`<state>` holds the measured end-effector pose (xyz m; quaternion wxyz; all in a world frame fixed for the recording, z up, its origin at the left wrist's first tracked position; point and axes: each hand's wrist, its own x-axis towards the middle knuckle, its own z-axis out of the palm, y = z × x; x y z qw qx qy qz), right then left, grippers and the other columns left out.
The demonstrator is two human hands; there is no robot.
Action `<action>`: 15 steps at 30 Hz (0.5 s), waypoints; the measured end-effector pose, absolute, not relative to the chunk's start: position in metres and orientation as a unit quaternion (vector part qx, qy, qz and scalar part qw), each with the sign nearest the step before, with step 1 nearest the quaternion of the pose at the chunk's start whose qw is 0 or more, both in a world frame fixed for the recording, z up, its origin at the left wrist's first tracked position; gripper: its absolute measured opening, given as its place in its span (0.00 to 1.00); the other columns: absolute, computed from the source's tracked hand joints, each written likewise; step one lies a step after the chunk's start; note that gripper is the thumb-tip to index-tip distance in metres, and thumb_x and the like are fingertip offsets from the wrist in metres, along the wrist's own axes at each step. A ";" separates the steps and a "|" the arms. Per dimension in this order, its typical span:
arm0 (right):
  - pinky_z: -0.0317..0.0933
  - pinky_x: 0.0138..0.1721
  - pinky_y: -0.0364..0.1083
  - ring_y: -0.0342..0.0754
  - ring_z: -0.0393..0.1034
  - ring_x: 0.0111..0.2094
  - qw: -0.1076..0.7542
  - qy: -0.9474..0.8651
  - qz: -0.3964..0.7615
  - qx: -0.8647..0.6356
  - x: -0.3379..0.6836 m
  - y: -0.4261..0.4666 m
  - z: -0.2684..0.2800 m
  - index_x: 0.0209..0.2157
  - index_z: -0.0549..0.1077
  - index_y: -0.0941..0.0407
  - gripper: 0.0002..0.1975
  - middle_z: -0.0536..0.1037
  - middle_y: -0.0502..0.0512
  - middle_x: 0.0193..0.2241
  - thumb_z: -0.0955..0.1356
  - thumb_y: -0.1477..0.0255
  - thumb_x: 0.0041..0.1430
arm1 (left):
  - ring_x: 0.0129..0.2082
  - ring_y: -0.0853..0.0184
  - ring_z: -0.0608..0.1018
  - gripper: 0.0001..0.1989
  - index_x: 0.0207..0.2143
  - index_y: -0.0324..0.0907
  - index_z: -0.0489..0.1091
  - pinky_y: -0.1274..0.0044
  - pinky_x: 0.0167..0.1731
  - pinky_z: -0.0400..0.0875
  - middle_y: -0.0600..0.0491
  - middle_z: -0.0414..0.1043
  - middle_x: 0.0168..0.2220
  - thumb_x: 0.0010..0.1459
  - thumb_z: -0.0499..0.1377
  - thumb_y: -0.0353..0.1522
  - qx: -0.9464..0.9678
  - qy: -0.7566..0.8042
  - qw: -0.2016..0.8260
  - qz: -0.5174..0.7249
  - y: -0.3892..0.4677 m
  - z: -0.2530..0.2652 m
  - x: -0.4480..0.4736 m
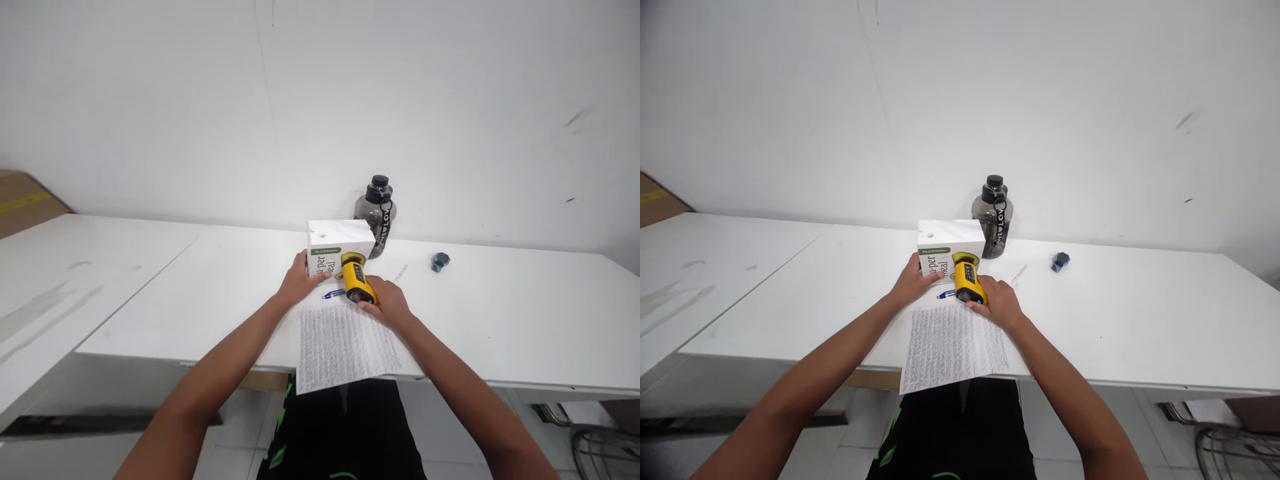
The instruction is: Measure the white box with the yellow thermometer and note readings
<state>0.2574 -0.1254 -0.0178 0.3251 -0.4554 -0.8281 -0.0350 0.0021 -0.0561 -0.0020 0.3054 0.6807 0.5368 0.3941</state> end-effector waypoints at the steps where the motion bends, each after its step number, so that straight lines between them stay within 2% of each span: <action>1: 0.70 0.37 0.52 0.57 0.76 0.41 0.333 -0.827 -0.038 -0.450 0.258 -0.125 -0.018 0.52 0.70 0.60 0.38 0.80 0.67 0.44 0.53 0.42 0.64 | 0.51 0.56 0.75 0.35 0.55 0.46 0.60 0.65 0.47 0.73 0.47 0.68 0.52 0.48 0.69 0.45 0.683 0.538 0.304 0.389 -0.057 -0.001 0.002; 9: 0.70 0.33 0.48 0.53 0.76 0.35 0.390 -0.809 -0.017 -0.439 0.258 -0.130 -0.014 0.51 0.72 0.60 0.36 0.81 0.63 0.38 0.53 0.44 0.65 | 0.52 0.56 0.75 0.33 0.56 0.47 0.60 0.66 0.48 0.73 0.47 0.68 0.53 0.51 0.66 0.46 0.695 0.531 0.316 0.369 -0.060 0.002 0.002; 15: 0.72 0.35 0.49 0.54 0.77 0.38 0.401 -0.796 -0.014 -0.452 0.257 -0.130 -0.014 0.51 0.72 0.58 0.36 0.81 0.63 0.41 0.53 0.43 0.65 | 0.52 0.55 0.75 0.34 0.56 0.46 0.60 0.64 0.47 0.73 0.46 0.68 0.53 0.51 0.66 0.47 0.704 0.537 0.295 0.360 -0.060 0.003 0.002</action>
